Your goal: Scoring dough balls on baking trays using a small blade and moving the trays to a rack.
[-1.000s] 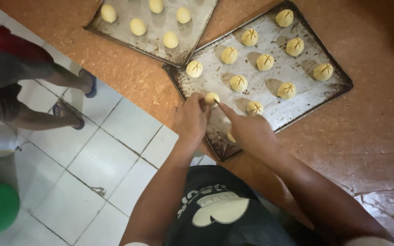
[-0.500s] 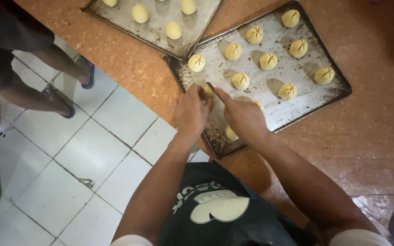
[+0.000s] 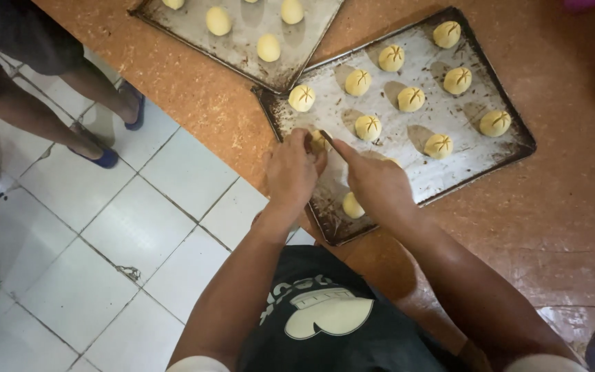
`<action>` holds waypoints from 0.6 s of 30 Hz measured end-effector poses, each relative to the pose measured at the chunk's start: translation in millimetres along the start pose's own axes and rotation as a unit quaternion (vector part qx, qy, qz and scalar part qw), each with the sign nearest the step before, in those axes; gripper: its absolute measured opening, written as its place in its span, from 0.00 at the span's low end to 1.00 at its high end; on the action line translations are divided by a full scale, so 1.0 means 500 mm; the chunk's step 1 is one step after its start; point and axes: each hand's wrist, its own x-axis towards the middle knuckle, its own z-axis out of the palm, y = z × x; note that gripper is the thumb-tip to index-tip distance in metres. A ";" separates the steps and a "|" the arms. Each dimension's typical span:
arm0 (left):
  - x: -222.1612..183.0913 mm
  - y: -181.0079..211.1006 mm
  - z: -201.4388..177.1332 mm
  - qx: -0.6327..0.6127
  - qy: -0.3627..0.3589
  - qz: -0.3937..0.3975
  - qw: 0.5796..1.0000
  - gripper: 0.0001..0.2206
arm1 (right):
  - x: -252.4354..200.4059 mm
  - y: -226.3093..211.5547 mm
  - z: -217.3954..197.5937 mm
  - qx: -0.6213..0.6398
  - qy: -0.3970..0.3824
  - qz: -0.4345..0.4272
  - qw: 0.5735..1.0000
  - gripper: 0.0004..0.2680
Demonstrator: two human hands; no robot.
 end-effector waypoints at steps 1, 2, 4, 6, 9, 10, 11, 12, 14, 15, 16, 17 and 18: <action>0.000 -0.002 0.006 0.015 0.002 0.005 1.000 0.17 | 0.007 0.004 0.034 -0.014 0.086 -0.034 0.996 0.20; 0.001 -0.001 0.007 0.016 0.001 0.006 1.000 0.17 | 0.021 0.002 0.031 -0.013 0.087 -0.033 0.996 0.20; 0.003 0.002 0.005 0.052 0.024 0.002 0.998 0.14 | 0.046 -0.006 0.022 0.049 -0.043 0.015 0.998 0.20; 0.004 -0.004 0.014 0.049 0.020 -0.001 0.999 0.13 | 0.018 -0.014 -0.027 0.015 -0.077 0.029 0.997 0.21; 0.005 -0.011 0.028 0.028 0.014 -0.008 0.999 0.13 | -0.048 -0.016 -0.148 -0.050 -0.120 0.049 0.990 0.22; 0.000 -0.014 0.032 0.014 0.007 -0.012 1.000 0.14 | -0.077 -0.017 -0.196 -0.078 -0.132 0.058 0.986 0.22; -0.009 0.002 -0.001 0.014 0.008 -0.011 1.000 0.14 | -0.099 -0.004 -0.182 -0.078 -0.131 0.058 0.987 0.22; -0.019 0.021 -0.032 0.003 -0.005 -0.007 1.000 0.15 | -0.120 0.011 -0.168 -0.063 -0.098 0.061 0.991 0.22; -0.042 0.039 -0.070 -0.007 -0.022 0.005 1.000 0.16 | -0.159 0.038 -0.131 -0.046 -0.063 0.072 0.994 0.21; -0.065 0.038 -0.076 -0.009 0.000 0.066 0.998 0.15 | -0.183 0.047 -0.109 -0.088 0.033 0.028 0.995 0.20; -0.087 0.036 -0.081 -0.012 0.023 0.127 0.992 0.14 | -0.206 0.057 -0.084 -0.129 0.129 -0.016 0.983 0.18; -0.112 0.038 -0.070 -0.013 0.009 0.131 0.991 0.14 | -0.221 0.056 -0.070 -0.128 0.119 -0.005 0.985 0.18; -0.136 0.038 -0.060 0.009 0.003 0.158 0.987 0.18 | -0.236 0.053 -0.054 -0.075 0.091 0.015 0.993 0.18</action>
